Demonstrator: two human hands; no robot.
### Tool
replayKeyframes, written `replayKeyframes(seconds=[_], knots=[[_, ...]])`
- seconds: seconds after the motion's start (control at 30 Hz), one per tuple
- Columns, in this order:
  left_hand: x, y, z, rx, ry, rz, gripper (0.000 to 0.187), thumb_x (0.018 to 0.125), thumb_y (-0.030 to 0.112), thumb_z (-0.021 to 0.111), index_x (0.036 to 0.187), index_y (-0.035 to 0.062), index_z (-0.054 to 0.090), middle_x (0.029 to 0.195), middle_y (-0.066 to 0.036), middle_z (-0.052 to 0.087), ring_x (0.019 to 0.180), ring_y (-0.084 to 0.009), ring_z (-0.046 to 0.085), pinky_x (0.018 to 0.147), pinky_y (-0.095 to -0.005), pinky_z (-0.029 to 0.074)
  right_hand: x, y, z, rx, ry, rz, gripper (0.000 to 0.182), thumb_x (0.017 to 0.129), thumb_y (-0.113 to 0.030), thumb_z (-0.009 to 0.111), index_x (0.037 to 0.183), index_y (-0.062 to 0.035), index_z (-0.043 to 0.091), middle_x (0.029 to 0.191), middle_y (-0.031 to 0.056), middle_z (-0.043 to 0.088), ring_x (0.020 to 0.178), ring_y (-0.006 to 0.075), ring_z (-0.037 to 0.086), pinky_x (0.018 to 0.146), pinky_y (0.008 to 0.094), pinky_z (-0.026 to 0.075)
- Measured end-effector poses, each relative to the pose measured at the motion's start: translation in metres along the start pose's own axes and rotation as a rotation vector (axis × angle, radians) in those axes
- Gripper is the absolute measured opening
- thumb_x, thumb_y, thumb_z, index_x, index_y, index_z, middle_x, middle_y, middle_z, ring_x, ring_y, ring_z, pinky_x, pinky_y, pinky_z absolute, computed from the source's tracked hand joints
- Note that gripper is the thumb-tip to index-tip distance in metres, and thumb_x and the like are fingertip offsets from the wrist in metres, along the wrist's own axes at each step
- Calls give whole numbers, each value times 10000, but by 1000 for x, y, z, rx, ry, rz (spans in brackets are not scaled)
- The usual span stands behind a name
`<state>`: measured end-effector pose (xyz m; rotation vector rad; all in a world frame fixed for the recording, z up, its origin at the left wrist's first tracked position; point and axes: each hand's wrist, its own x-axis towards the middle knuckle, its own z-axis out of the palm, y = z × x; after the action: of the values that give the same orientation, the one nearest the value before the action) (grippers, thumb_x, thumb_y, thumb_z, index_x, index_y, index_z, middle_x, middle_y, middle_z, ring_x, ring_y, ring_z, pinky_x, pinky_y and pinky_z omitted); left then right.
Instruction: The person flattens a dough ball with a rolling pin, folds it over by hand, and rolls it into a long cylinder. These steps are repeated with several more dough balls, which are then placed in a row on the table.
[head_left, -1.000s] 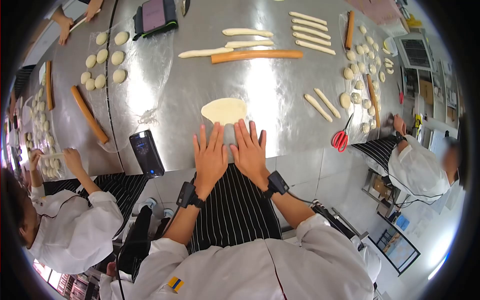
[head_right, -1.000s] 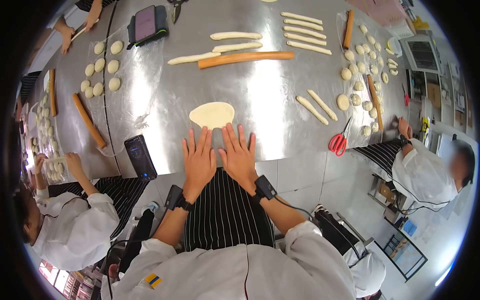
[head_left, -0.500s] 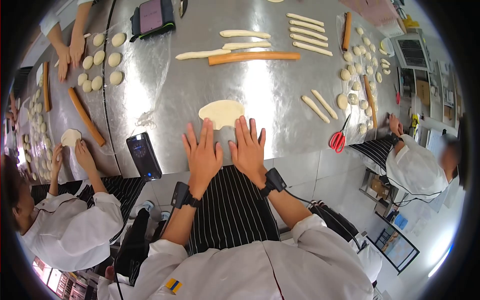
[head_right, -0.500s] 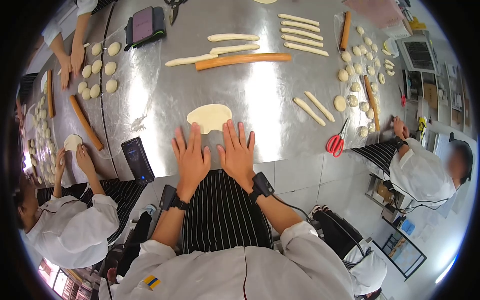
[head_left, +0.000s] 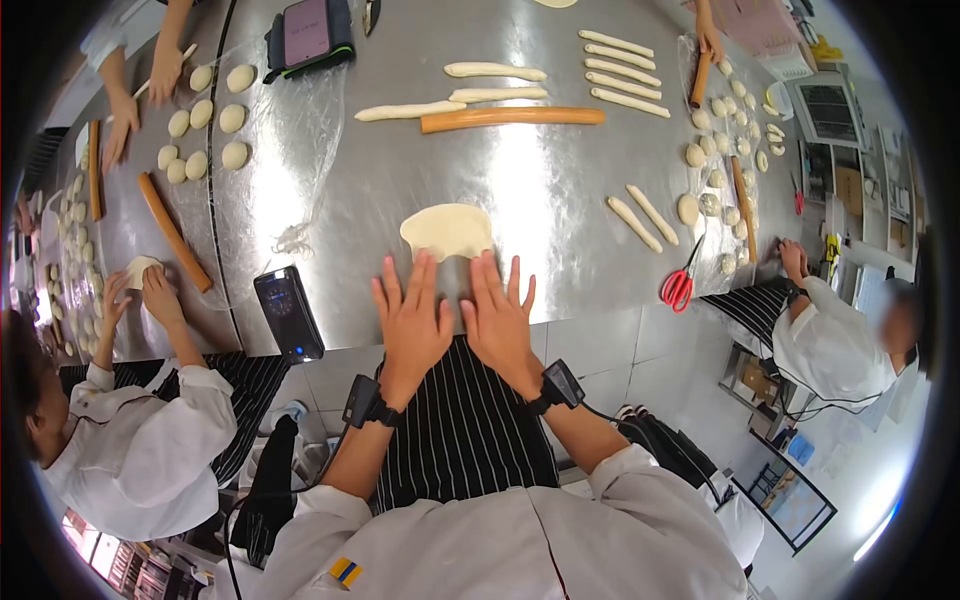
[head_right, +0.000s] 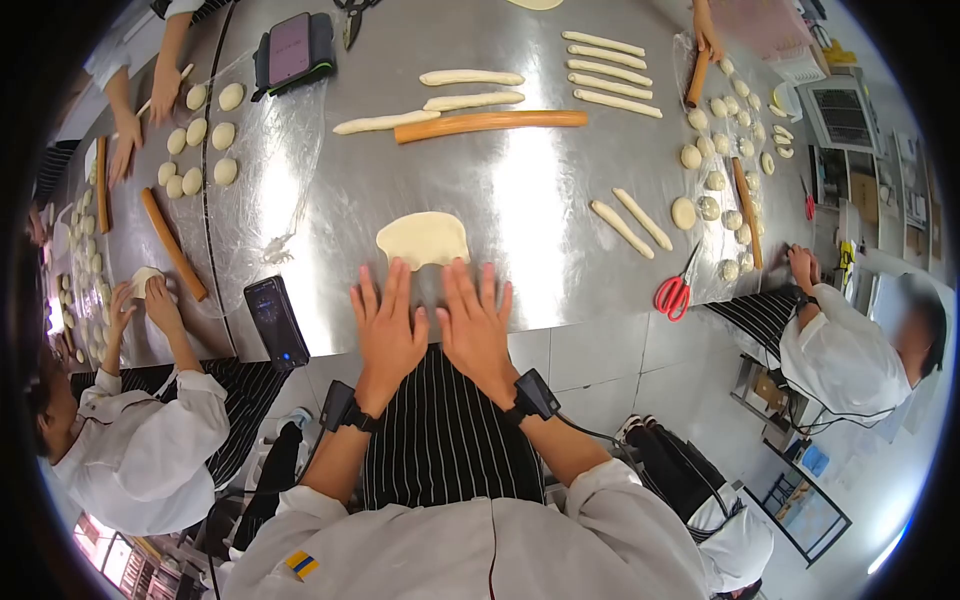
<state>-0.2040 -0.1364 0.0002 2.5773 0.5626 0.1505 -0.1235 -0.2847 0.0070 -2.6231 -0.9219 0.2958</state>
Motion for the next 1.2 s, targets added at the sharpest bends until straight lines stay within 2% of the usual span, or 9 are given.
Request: replayKeyframes(seconds=[0.47, 0.53, 0.63, 0.7, 0.9, 0.93, 1.03, 1.1, 1.2], knots=[[-1, 12, 9, 12, -99, 24, 700, 954, 168, 552, 1645, 71, 491, 1765, -90, 395, 1660, -469, 206, 1298, -726, 81, 2, 16, 1, -9, -109, -46, 645, 1106, -300, 534, 1694, -76, 397, 1782, 110, 342, 1645, 453, 240, 1269, 737, 134], [2, 10, 2, -72, -117, 21, 668, 954, 167, 562, 1615, 78, 537, 1753, -26, 421, 1639, -482, 249, 1282, -746, 115, 22, 20, -15, -6, -108, -78, 648, 1096, -292, 548, 1690, -76, 407, 1778, 129, 345, 1641, 465, 243, 1265, 734, 142], [12, 10, -15, -114, -64, 34, 665, 941, 103, 550, 1604, 58, 542, 1749, -77, 424, 1628, -518, 249, 1285, -735, 131, 103, 50, -73, -160, 293, -77, 665, 1038, -217, 615, 1664, -67, 447, 1752, 237, 344, 1597, 557, 255, 1229, 689, 224], [38, 6, -22, -220, 92, 9, 665, 935, 78, 557, 1598, 44, 543, 1744, -112, 423, 1626, -525, 247, 1285, -725, 148, 171, 92, -94, -193, 437, -71, 658, 968, -93, 689, 1600, -68, 511, 1718, 204, 360, 1516, 501, 344, 1162, 653, 313], [126, -25, -54, -226, 454, -47, 617, 929, 9, 587, 1546, -5, 573, 1671, -195, 491, 1539, -513, 365, 1265, -625, 270, 247, 164, -103, -316, 189, -196, 513, 935, -181, 794, 1420, -120, 639, 1564, 128, 506, 1447, 380, 436, 1186, 580, 319], [137, -25, -60, -222, 507, -103, 584, 941, -2, 588, 1525, -6, 594, 1645, -186, 521, 1505, -482, 410, 1259, -565, 314, 253, 171, -98, -290, 172, -249, 427, 952, -171, 770, 1360, -108, 659, 1433, 126, 578, 1353, 351, 514, 1129, 551, 373], [174, -10, -65, -201, 579, -7, 565, 977, 63, 611, 1539, 15, 577, 1577, -141, 570, 1427, -430, 472, 1233, -607, 304, 247, 162, -107, -166, 2, -349, 289, 979, -157, 722, 1258, -87, 685, 1183, 113, 675, 1145, 318, 632, 989, 504, 456], [168, -1, -83, -178, 503, 57, 556, 1006, 136, 617, 1550, 31, 562, 1535, -129, 583, 1432, -425, 477, 1226, -641, 276, 217, 144, -113, -38, -106, -475, 235, 989, -147, 668, 1207, -60, 688, 1008, 111, 701, 924, 331, 683, 799, 468, 489], [127, -4, -97, 106, -28, 129, 513, 1040, 222, 596, 1518, 34, 602, 1476, -143, 600, 1418, -390, 500, 1205, -625, 336, 147, 90, -114, 71, -42, -541, 312, 924, -105, 754, 1228, -72, 690, 1120, 64, 700, 1008, 260, 685, 871, 406, 508]])
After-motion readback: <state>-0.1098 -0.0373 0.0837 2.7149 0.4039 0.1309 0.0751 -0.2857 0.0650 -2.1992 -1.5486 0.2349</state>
